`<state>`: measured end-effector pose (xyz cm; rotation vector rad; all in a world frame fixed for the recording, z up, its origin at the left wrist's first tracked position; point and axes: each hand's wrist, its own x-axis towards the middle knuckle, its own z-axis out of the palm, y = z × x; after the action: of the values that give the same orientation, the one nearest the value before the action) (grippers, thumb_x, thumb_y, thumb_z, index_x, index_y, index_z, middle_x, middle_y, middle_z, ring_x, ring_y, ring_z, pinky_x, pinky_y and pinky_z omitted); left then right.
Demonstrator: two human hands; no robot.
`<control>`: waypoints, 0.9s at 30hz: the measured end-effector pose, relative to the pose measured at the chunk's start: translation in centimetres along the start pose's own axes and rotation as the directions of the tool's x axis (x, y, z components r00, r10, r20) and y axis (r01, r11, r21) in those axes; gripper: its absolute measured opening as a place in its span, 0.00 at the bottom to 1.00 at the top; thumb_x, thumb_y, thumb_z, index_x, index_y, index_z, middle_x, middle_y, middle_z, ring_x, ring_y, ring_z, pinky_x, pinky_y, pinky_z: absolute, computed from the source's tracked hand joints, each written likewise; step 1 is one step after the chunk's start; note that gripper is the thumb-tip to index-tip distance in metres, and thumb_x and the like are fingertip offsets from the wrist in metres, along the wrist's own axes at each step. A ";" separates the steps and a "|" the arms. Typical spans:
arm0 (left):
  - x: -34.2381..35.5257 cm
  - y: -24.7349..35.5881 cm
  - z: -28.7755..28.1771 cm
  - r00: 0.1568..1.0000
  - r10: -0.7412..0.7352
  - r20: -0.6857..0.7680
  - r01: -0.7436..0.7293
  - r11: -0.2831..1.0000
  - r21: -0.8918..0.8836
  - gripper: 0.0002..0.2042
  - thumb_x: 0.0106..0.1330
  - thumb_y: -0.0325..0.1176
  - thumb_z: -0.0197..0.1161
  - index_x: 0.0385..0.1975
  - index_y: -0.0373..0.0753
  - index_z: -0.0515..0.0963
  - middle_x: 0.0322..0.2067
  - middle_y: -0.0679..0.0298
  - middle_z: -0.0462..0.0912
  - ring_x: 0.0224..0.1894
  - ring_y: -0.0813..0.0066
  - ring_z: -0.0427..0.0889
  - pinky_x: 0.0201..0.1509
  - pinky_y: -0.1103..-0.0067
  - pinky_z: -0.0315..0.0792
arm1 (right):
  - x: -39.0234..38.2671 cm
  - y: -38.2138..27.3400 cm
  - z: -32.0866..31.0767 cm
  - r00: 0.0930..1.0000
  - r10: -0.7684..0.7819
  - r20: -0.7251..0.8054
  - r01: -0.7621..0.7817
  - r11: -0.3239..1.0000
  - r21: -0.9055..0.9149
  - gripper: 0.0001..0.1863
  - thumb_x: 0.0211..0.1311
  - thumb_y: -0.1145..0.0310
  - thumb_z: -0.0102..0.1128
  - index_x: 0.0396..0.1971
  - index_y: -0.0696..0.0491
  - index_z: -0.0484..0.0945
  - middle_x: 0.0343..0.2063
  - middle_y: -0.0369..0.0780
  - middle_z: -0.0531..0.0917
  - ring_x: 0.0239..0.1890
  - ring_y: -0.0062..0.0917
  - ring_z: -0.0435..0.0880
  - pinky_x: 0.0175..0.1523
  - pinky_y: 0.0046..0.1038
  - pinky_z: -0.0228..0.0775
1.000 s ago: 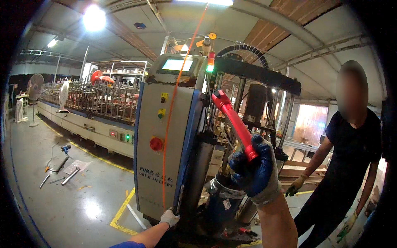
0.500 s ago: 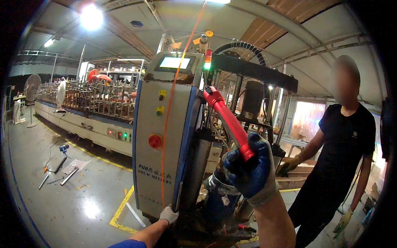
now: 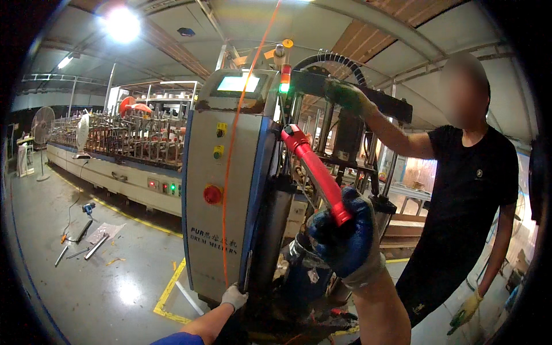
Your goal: The person uses a flashlight to illuminate the interior of an industrial drum heater machine while using a small tool to work on its internal components, eventually detaching and handling a specific metal part.
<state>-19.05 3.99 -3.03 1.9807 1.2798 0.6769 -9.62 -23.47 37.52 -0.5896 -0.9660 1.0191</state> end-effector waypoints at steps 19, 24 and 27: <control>2.5 -5.1 0.4 0.997 -0.049 -0.052 0.049 0.999 -0.005 0.27 0.56 0.41 0.68 0.56 0.39 0.73 0.49 0.46 0.81 0.52 0.52 0.80 0.55 0.64 0.75 | -0.5 4.0 -3.6 0.989 0.079 0.123 -0.085 0.995 0.043 0.26 0.66 0.42 0.52 0.35 0.53 0.79 0.26 0.40 0.82 0.23 0.26 0.80 0.27 0.26 0.73; 5.1 -6.5 3.6 0.998 0.017 -0.062 -0.018 1.000 -0.024 0.31 0.56 0.40 0.68 0.60 0.37 0.70 0.53 0.45 0.78 0.56 0.51 0.78 0.60 0.66 0.72 | -4.9 4.6 -3.5 0.972 0.073 -0.223 -0.043 0.990 0.138 0.21 0.66 0.47 0.56 0.44 0.51 0.76 0.28 0.38 0.82 0.28 0.24 0.81 0.31 0.24 0.76; 1.8 -2.5 3.1 0.998 0.053 0.026 -0.049 0.991 -0.126 0.30 0.56 0.38 0.68 0.59 0.34 0.70 0.53 0.46 0.79 0.56 0.51 0.78 0.60 0.66 0.71 | -6.4 6.0 -7.7 0.980 0.161 -0.115 -0.144 0.980 0.136 0.21 0.66 0.49 0.57 0.46 0.51 0.75 0.28 0.39 0.82 0.27 0.24 0.81 0.31 0.25 0.75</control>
<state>-17.55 5.63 -6.82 1.9190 1.1443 0.7322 -6.66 -26.53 26.64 -0.6211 -0.7474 1.1573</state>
